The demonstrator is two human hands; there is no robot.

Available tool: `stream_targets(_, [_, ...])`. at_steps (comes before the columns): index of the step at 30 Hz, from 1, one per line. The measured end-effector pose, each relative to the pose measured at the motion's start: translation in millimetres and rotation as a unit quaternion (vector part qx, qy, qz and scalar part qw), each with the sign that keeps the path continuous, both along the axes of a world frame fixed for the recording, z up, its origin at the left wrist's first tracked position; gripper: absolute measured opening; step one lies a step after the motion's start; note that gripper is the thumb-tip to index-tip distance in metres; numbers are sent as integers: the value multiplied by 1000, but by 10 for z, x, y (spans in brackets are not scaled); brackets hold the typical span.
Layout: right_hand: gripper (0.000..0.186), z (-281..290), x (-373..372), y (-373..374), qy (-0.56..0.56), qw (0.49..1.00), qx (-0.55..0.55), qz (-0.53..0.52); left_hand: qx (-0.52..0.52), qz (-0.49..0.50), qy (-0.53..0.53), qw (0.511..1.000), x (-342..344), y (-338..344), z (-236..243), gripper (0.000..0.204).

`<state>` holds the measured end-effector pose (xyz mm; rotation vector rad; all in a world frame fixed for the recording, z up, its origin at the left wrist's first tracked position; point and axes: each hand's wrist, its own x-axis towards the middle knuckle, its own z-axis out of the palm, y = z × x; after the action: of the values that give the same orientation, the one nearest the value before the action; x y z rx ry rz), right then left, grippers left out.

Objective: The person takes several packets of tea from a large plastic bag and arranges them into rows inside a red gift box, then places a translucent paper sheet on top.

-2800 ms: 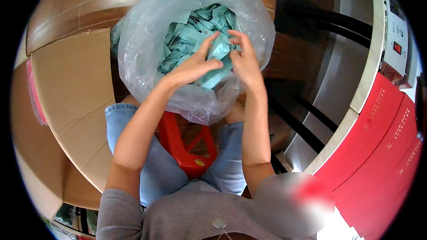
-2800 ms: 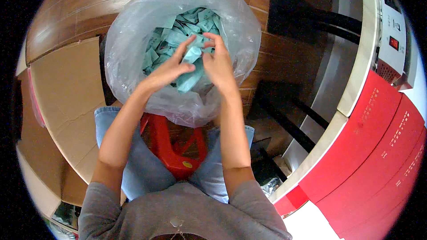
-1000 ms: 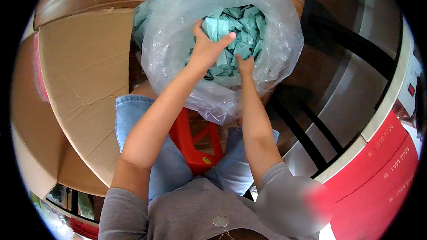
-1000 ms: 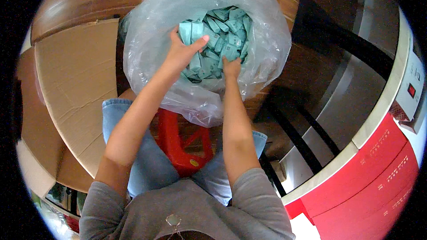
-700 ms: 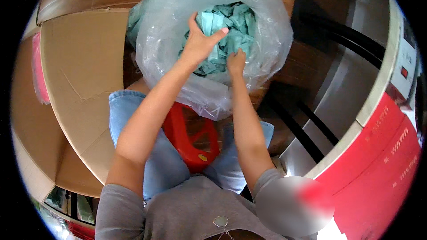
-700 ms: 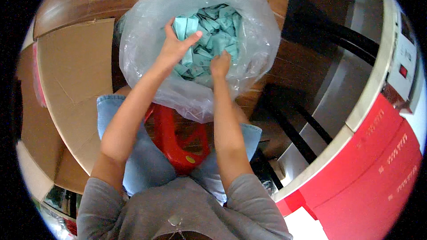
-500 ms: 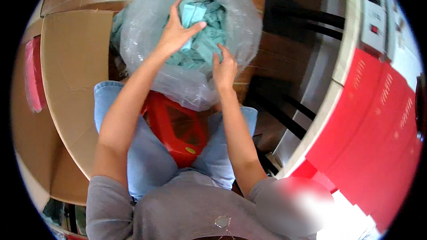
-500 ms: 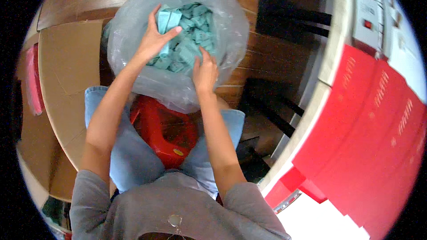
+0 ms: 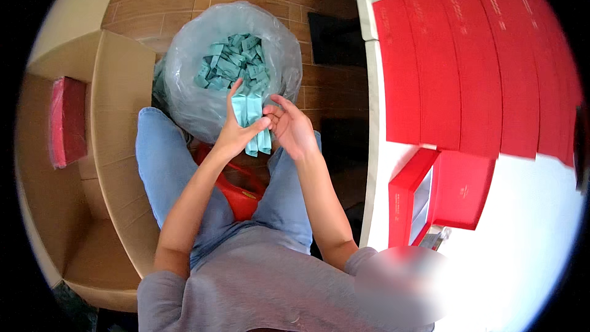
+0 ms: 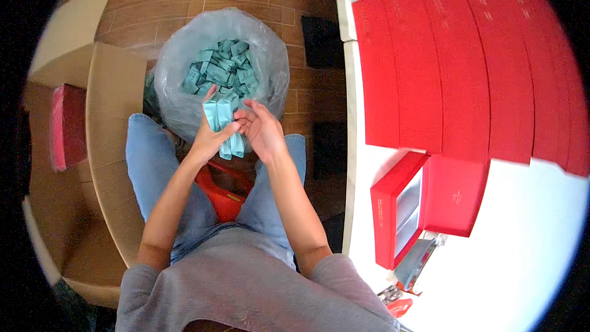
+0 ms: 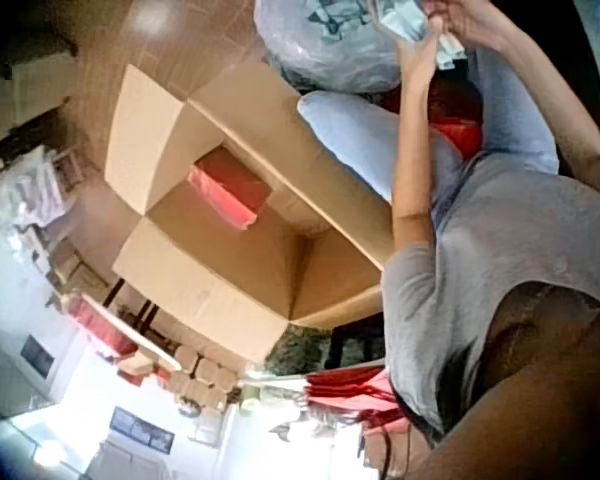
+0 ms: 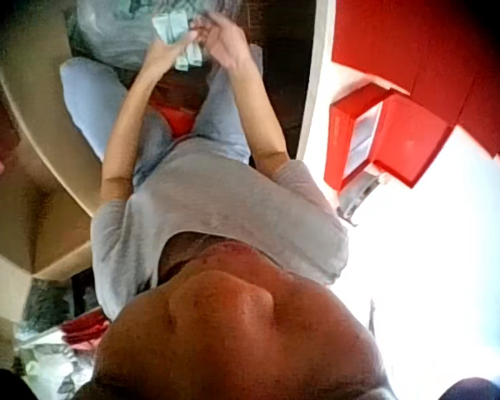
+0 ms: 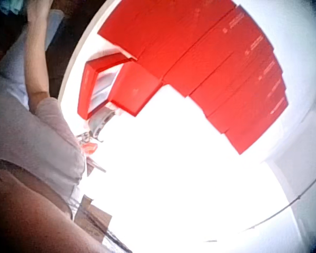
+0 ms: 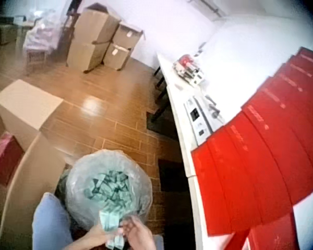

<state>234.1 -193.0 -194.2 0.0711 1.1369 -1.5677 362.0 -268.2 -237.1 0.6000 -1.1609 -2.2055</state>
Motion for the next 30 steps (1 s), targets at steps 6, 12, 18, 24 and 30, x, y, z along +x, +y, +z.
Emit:
stream_targets(6, [43,605,355,624,271,954,111,60,103,-11,29,994,122,381,427,91])
stream_targets(12, [66,1155,270,1651,214,970,15,118,-223,-181,27,957,-87,1031,925,86])
stream_targets(18, [54,2167,-118,2750,487,867,103,-3,-393,-229,115,883,-200,1537,1573,84])
stream_targets(24, [53,2447,-1174,4008,675,583,441,-102,-334,-265,4,905,-166,1695,1338,52])
stream_targets(30, [68,1878,-1862,4065,750,437,496,1,-296,-335,-78,891,60,1793,1007,39])
